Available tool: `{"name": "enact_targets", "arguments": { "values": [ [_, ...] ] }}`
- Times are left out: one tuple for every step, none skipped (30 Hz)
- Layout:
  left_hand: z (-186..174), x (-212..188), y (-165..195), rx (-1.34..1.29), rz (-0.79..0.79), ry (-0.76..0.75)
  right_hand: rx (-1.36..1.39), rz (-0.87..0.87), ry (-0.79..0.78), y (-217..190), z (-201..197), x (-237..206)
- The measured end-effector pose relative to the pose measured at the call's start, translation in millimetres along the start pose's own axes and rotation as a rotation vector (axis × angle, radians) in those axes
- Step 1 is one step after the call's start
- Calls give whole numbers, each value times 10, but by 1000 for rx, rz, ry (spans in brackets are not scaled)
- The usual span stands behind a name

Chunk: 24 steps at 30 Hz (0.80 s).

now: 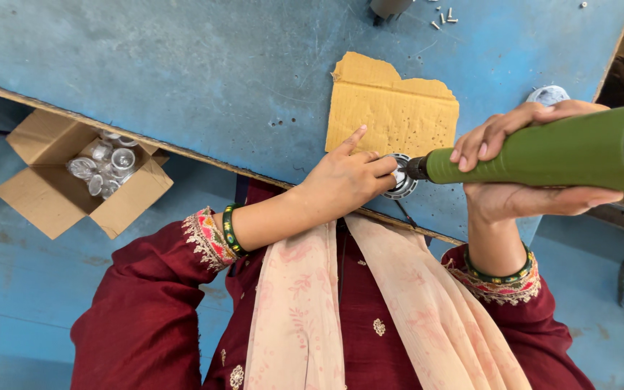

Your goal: The person places a small LED disc and white ring into a metal bulb housing on the workbench, presses the parts into place, then uses a green electric screwdriver to drive screws into the housing. They then fit a black finned heat sink onto the assembly and drive more screws with the electric screwdriver to secure it.

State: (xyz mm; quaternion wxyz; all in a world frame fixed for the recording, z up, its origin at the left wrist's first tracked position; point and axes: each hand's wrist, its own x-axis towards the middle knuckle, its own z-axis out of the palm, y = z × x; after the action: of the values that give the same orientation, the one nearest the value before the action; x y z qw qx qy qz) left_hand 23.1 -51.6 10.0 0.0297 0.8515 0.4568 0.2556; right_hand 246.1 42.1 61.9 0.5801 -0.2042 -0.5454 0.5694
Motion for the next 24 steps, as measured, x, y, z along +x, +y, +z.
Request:
{"name": "enact_targets", "arguments": {
  "values": [
    [0, 0, 0, 7, -2, -3, -19, 0, -7, 11, 6, -5],
    [1, 2, -1, 3, -4, -4, -38, 0, -14, 22, 12, -10],
    [3, 4, -2, 0, -5, -5, -58, 0, -20, 31, 20, -25],
    [7, 10, -1, -5, -7, -4, -48, 7, -20, 40, 25, -33],
    [11, 15, 1, -6, -9, -1, -37, 14, -20, 47, 28, -45],
    [14, 18, 4, -7, -10, 1, 5, 28, -13, 60, 32, -55],
    [15, 15, 7, -9, -10, 2, 24, 40, -14, 62, 31, -70],
    [18, 19, 7, -3, -8, -3, 44, 53, -14, 64, 29, -84],
    [22, 25, 6, 4, -7, -7, 40, 63, -25, 55, 20, -98],
    [26, 32, 3, 10, -4, -11, 40, 67, -34, 57, 8, -96],
    [27, 32, -1, 12, -3, -5, 40, 70, -43, 57, -3, -96],
    [28, 29, 0, 13, -3, -1, 45, 69, -50, 58, -16, -91],
    [30, 27, 3, 12, -2, 2, 46, 66, -51, 62, -27, -86],
    [32, 27, 2, 7, -5, 3, 47, 62, -52, 66, -34, -81],
    [34, 27, -1, 1, -7, 3, 45, 56, -48, 74, -38, -72],
    [34, 23, -1, -4, -10, 3, 39, 50, -54, 79, -40, -61],
    [36, 24, 1, -7, -14, 0, 33, 43, -59, 82, -35, -54],
    [37, 27, 3, -9, -17, -2, 23, 36, -75, 81, -30, -38],
    [38, 25, 6, -12, -22, -4, 22, 31, -86, 75, -17, -35],
    [37, 23, 6, -5, -24, -11, 21, 25, -97, 68, 1, -31],
    [35, 23, 7, 2, -25, -18, 29, 21, -104, 56, 21, -32],
    [30, 22, 8, 8, -26, -25, 27, 5, -106, 45, 44, -33],
    [22, 19, 6, 2, -24, -17, 26, -10, -108, 31, 62, -28],
    [11, 19, 1, -4, -22, -8, 15, -38, -107, 17, 77, -25]
  ]
}}
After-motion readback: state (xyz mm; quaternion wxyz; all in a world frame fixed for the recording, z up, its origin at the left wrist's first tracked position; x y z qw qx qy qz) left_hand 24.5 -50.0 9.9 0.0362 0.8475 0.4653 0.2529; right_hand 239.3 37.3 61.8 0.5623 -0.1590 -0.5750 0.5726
